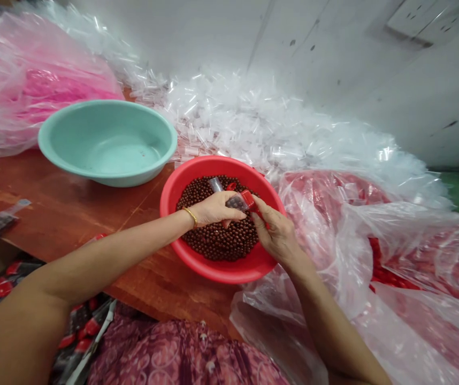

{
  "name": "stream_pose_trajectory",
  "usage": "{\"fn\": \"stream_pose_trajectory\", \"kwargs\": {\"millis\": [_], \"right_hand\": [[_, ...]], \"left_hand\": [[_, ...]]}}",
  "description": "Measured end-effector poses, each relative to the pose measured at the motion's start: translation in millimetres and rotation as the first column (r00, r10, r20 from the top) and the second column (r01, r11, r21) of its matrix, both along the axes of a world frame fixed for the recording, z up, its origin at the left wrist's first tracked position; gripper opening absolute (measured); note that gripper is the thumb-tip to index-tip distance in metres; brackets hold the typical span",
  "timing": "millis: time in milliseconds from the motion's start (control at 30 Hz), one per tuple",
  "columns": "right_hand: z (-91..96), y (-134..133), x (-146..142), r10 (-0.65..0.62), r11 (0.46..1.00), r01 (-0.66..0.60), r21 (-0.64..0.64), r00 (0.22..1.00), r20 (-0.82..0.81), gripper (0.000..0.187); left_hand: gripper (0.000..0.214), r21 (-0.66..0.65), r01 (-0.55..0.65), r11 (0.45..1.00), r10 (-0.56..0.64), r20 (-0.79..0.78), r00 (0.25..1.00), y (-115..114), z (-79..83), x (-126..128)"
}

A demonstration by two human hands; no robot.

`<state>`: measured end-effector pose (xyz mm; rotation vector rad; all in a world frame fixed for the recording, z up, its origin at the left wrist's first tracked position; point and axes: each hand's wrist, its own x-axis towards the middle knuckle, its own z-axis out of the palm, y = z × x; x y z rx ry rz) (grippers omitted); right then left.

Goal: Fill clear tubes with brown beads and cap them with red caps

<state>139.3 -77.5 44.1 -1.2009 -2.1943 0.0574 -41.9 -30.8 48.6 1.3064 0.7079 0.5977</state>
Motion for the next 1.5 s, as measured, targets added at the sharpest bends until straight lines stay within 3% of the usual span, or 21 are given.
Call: {"fn": "stream_pose_trajectory", "kwargs": {"millis": [100, 233, 433, 533, 633, 700, 767, 833, 900, 967, 1100, 1200, 1300, 1367, 1433, 1500], "right_hand": [[0.7, -5, -2, -0.003, 1.0, 0.003, -0.006, 1.0, 0.015, 0.042], [-1.4, -10, -5, -0.02, 0.998, 0.015, 0.055, 0.995, 0.099, 0.044], [-13.6, -9, -8, 0.048, 0.994, -0.062, 0.085, 0.986, 0.161, 0.052], [-11.1, -10, -6, 0.126, 0.989, -0.136, 0.066, 0.983, 0.133, 0.051], [0.1, -11, -2, 0.14, 0.988, -0.134, -0.076, 0.986, 0.085, 0.039], [6.8, -8, -2, 0.046, 0.985, -0.046, -0.167, 0.999, -0.004, 0.033], [8.6, -2, -7, -0.101, 0.971, 0.057, -0.23, 0.978, -0.181, 0.042], [4.9, 6, -18, -0.206, 0.941, 0.069, -0.33, 0.891, -0.404, 0.05], [-1.9, 15, -30, -0.255, 0.89, -0.044, -0.453, 0.778, -0.575, 0.056], [-8.8, 21, -38, -0.285, 0.813, -0.177, -0.555, 0.71, -0.644, 0.061], [-19.1, 22, -40, -0.32, 0.665, -0.287, -0.689, 0.724, -0.611, 0.061], [-21.1, 17, -38, -0.327, 0.605, -0.284, -0.744, 0.763, -0.557, 0.06], [-11.9, 18, -40, -0.326, 0.586, -0.284, -0.759, 0.775, -0.542, 0.067], [-0.1, 26, -42, -0.283, 0.581, -0.33, -0.744, 0.775, -0.565, 0.078], [10.9, 37, -43, -0.205, 0.608, -0.36, -0.707, 0.79, -0.578, 0.084], [15.7, 50, -43, -0.117, 0.672, -0.308, -0.673, 0.854, -0.507, 0.075]], "left_hand": [[0.018, 0.124, -0.073, 0.99, 0.082, -0.065, 0.995, -2, -1.7, 2], [0.011, 0.376, -0.155, 0.914, 0.214, -0.12, 0.969, -4, -8.3, 3], [0.01, 0.446, -0.154, 0.882, 0.254, -0.175, 0.951, -3, -15.3, 2], [0.01, 0.442, -0.109, 0.89, 0.237, -0.246, 0.94, -4, -13.5, 0], [0.009, 0.455, -0.007, 0.891, 0.198, -0.375, 0.906, -7, -7.1, 0], [0.01, 0.487, 0.099, 0.868, 0.147, -0.441, 0.885, -10, -1.8, 2], [0.012, 0.529, 0.197, 0.825, 0.109, -0.491, 0.864, -13, 2.5, 4], [0.013, 0.549, 0.259, 0.795, 0.089, -0.528, 0.845, -15, 4.9, 6], [0.012, 0.559, 0.279, 0.781, 0.087, -0.539, 0.838, -16, 5.8, 7], [0.011, 0.572, 0.286, 0.769, 0.091, -0.54, 0.837, -16, 5.6, 6], [0.009, 0.612, 0.322, 0.723, 0.099, -0.553, 0.828, -17, 2.3, 4], [0.011, 0.621, 0.35, 0.701, 0.102, -0.574, 0.813, -18, -2.4, 4], [0.014, 0.647, 0.303, 0.7, 0.144, -0.543, 0.827, -20, -1.4, 4], [0.015, 0.666, 0.231, 0.71, 0.193, -0.499, 0.845, -22, 7.4, 0], [0.014, 0.668, 0.127, 0.733, 0.261, -0.449, 0.855, -27, 22.4, -14], [0.015, 0.658, -0.016, 0.753, 0.373, -0.407, 0.833, -38, 38.2, -41]]}}
